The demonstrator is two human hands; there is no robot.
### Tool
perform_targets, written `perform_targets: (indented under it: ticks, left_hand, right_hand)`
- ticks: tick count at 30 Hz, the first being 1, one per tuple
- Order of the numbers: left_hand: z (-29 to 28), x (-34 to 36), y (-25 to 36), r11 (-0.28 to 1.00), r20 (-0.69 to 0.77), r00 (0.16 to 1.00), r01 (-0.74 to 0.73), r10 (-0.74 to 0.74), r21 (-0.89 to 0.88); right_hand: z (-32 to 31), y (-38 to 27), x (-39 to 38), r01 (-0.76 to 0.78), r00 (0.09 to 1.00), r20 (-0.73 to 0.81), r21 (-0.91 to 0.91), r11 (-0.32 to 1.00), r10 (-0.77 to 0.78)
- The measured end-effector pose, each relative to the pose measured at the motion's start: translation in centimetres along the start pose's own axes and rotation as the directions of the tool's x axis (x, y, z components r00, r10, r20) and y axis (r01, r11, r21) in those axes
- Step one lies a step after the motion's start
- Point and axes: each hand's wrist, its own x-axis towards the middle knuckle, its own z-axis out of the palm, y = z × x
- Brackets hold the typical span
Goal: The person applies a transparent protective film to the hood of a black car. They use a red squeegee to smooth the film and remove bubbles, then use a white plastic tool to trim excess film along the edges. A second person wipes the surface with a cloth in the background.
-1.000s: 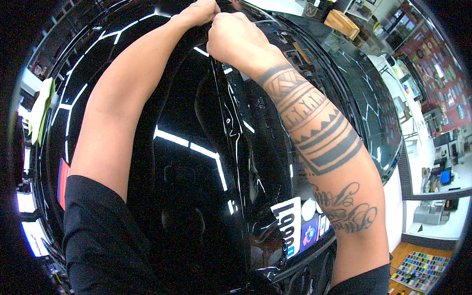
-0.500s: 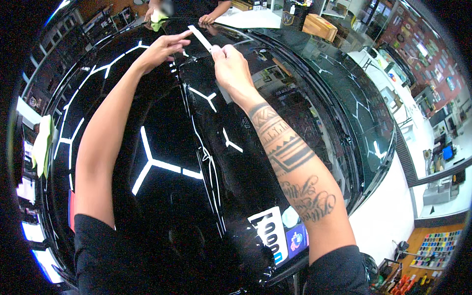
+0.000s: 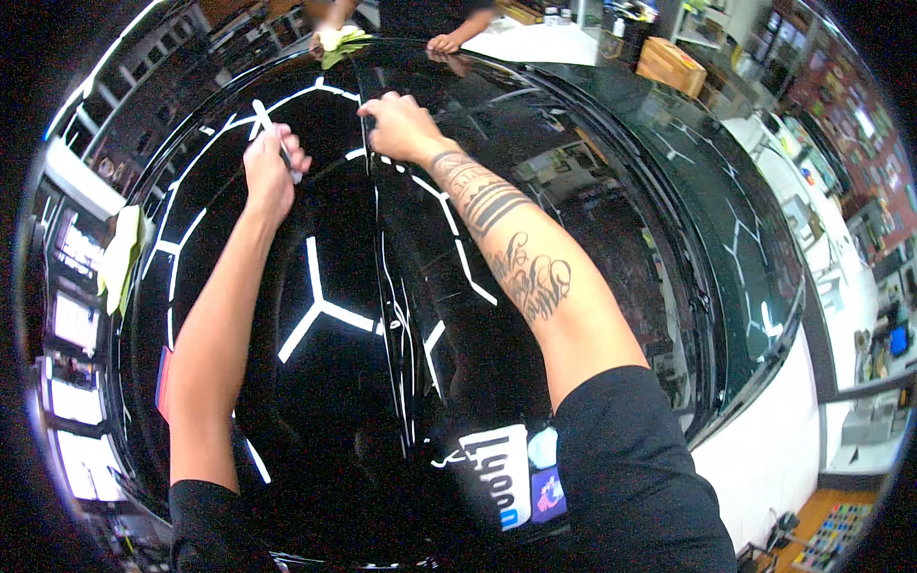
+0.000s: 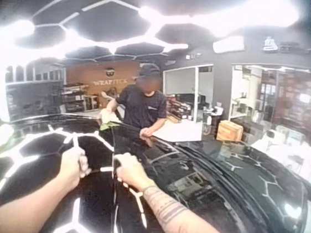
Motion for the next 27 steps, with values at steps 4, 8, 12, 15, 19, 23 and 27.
perform_targets:
  ticks: [4, 8, 12, 15, 19, 23, 27]
  left_hand:
    - [-1.5, -0.5, -0.5, 0.997, 0.062, 0.996, 0.062, -0.065, 0.047]
    - [-3.8, -1.3, -0.3, 0.996, 0.098, 0.991, 0.082, -0.086, 0.046]
    - [-3.4, -1.3, -0.4, 0.992, 0.08, 0.993, 0.074, -0.083, 0.103]
    - [-2.4, -1.7, -0.5, 0.963, 0.035, 0.997, 0.063, -0.075, 0.262]
    - [-0.2, -3.4, 0.0, 0.79, 0.182, 0.979, -0.037, -0.094, 0.611]
    - [1.6, -4.4, 0.6, 0.688, 0.183, 0.969, -0.019, -0.166, 0.725]
    - [2.2, -5.3, 0.8, 0.47, 0.203, 0.977, -0.153, -0.059, 0.87]
  right_hand:
    - [1.8, 2.3, -1.8, 0.186, 0.98, 0.086, -0.047, 0.982, -0.181]
    - [4.1, 1.6, -3.5, 0.17, 0.982, -0.087, 0.012, 0.985, -0.168]
    - [4.2, 2.5, -3.8, 0.205, 0.963, -0.204, 0.118, 0.972, -0.178]
    - [4.1, 2.7, -4.2, 0.235, 0.952, -0.24, 0.179, 0.955, -0.189]
    - [3.1, 1.9, -4.7, 0.181, 0.967, -0.211, 0.174, 0.968, -0.143]
    - [2.1, 1.5, -4.6, 0.127, 0.981, -0.17, 0.189, 0.974, -0.095]
    - [1.8, 1.6, -4.6, 0.129, 0.979, -0.183, 0.195, 0.972, -0.093]
